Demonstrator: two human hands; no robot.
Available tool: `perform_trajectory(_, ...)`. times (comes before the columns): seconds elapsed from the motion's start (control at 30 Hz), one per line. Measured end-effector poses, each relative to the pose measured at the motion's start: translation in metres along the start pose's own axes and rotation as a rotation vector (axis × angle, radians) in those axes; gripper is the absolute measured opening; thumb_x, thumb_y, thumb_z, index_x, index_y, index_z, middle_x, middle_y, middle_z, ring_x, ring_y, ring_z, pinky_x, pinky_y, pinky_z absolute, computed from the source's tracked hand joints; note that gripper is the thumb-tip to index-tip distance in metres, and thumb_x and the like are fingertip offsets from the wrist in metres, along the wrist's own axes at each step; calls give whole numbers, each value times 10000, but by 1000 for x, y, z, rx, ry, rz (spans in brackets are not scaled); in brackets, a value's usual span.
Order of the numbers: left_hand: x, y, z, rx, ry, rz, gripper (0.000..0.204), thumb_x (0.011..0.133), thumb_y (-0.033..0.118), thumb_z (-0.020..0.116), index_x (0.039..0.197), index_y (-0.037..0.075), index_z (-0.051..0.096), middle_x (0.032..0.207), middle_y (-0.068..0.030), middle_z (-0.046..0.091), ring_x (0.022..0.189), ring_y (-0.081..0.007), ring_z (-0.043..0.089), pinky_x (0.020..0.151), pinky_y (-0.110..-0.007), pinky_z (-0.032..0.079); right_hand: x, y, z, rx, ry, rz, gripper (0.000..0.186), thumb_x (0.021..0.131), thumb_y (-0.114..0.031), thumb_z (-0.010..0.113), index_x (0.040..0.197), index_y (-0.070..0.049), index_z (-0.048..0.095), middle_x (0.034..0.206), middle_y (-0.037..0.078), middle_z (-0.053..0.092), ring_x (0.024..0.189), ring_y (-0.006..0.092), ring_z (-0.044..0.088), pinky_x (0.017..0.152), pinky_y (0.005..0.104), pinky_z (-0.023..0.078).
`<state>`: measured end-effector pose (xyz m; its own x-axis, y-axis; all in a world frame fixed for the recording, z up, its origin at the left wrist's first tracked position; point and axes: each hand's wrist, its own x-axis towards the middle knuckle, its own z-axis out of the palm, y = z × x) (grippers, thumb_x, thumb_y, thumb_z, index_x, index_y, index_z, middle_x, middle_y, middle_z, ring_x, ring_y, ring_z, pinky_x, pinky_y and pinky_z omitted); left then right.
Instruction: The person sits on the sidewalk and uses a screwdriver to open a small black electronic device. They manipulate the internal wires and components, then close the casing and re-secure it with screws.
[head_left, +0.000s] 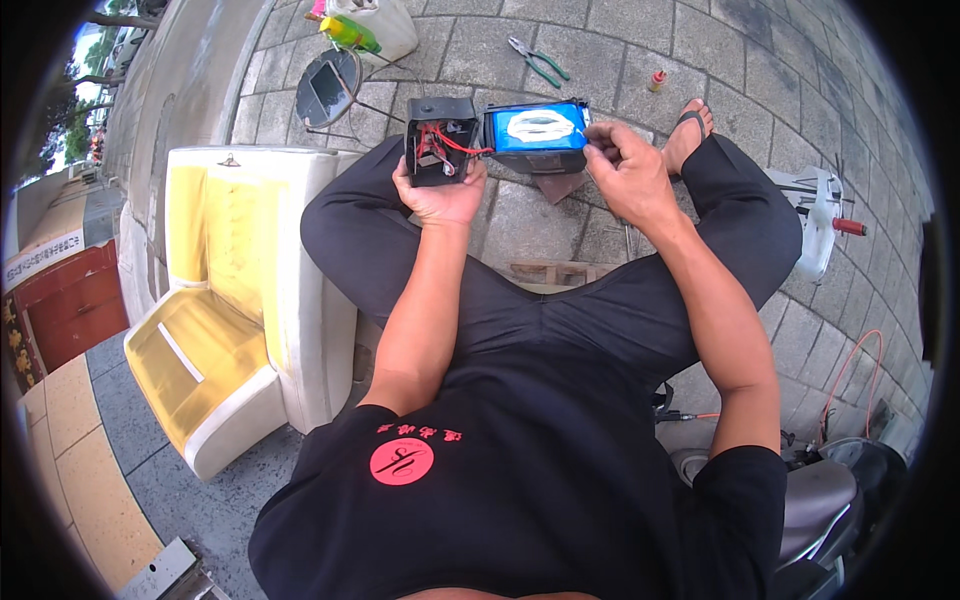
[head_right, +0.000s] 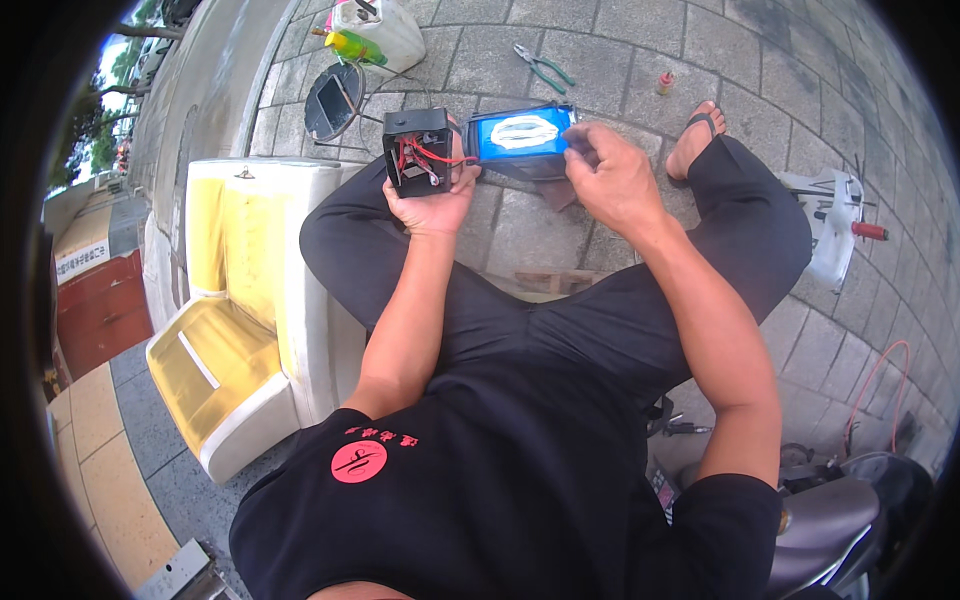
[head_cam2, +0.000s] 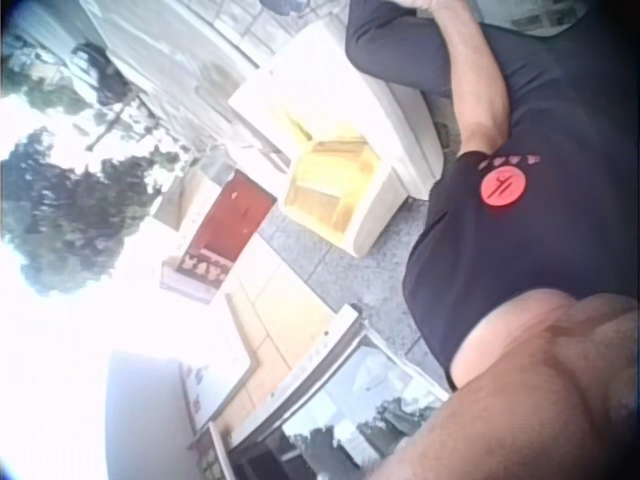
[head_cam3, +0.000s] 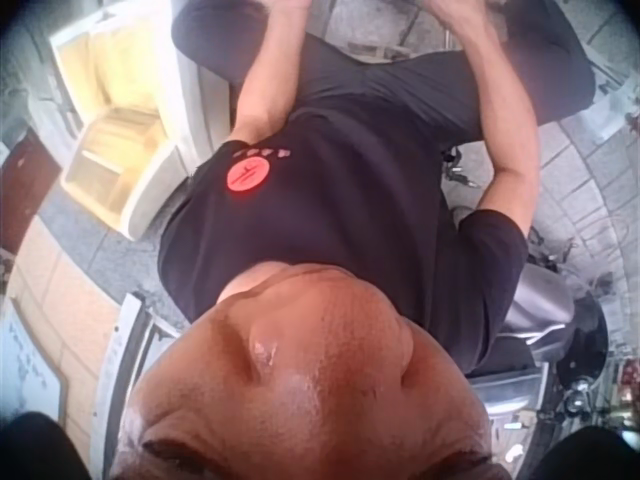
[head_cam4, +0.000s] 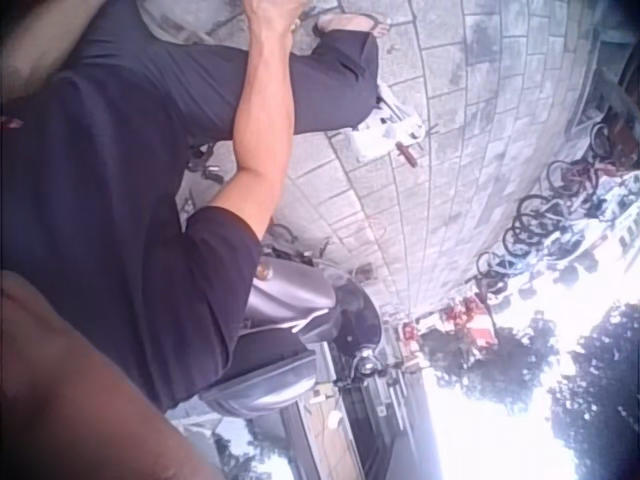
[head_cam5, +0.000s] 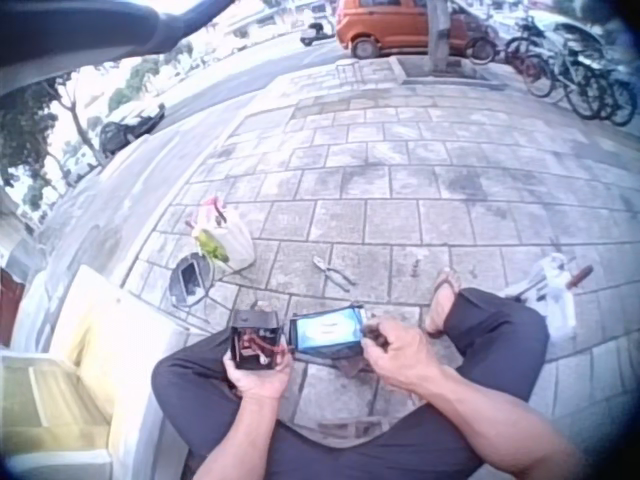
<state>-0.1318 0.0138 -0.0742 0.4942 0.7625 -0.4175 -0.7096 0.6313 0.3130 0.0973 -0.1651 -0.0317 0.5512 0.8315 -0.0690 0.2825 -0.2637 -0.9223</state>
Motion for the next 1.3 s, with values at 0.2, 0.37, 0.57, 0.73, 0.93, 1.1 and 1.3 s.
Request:
perform_trajectory(0.2,15,-2,-16,-42,-37,-37,673,783,669,650,1229,171,730,1024,-86,715,723,-292,557,580,-392,379,-1,0,2,68,-24,-55,293,996,-129,741,1266,-20,768,1137,130,809,1027,209,790,925,351,615)
perform_trajectory(0.37,19,-4,-15,-27,22,-22,685,772,677,649,1234,177,731,1003,-88,716,723,-289,560,576,-387,377,-3,5,12,489,-68,-6,270,1023,-67,751,1279,20,739,1081,69,777,923,113,734,833,299,608)
perform_trajectory(0.57,16,-1,-12,-5,75,9,839,788,706,565,1418,167,687,1312,-107,722,869,-244,587,621,-357,345,-6,-24,9,842,-197,160,275,1039,-58,744,1296,34,721,1065,73,777,905,116,722,824,281,598)
perform_trajectory(0.73,13,-2,-1,-28,202,29,703,811,673,584,1276,163,721,1162,-122,727,837,-278,587,603,-376,374,-17,-8,21,259,13,273,305,1022,-124,748,1279,38,741,1070,101,794,904,150,747,837,320,613)
perform_trajectory(0.93,13,-2,-1,-43,79,3,678,826,664,592,1257,161,737,1108,-107,746,778,-281,568,592,-368,360,-22,5,22,302,59,377,351,1044,-84,715,1358,61,659,1061,109,774,772,123,721,625,282,578)
perform_trajectory(1.1,12,-4,3,0,112,-7,728,812,682,589,1273,136,729,1113,-133,740,749,-293,547,581,-378,365,-13,12,16,380,71,419,365,1068,-75,669,1391,87,625,1075,130,775,800,143,740,637,277,587)
perform_trajectory(1.3,16,1,-8,-14,-3,-33,663,875,651,569,1276,150,734,1109,-129,731,725,-285,532,572,-376,368,-3,9,12,331,96,428,384,1070,-158,682,1380,68,663,1046,132,788,771,137,733,626,280,572)
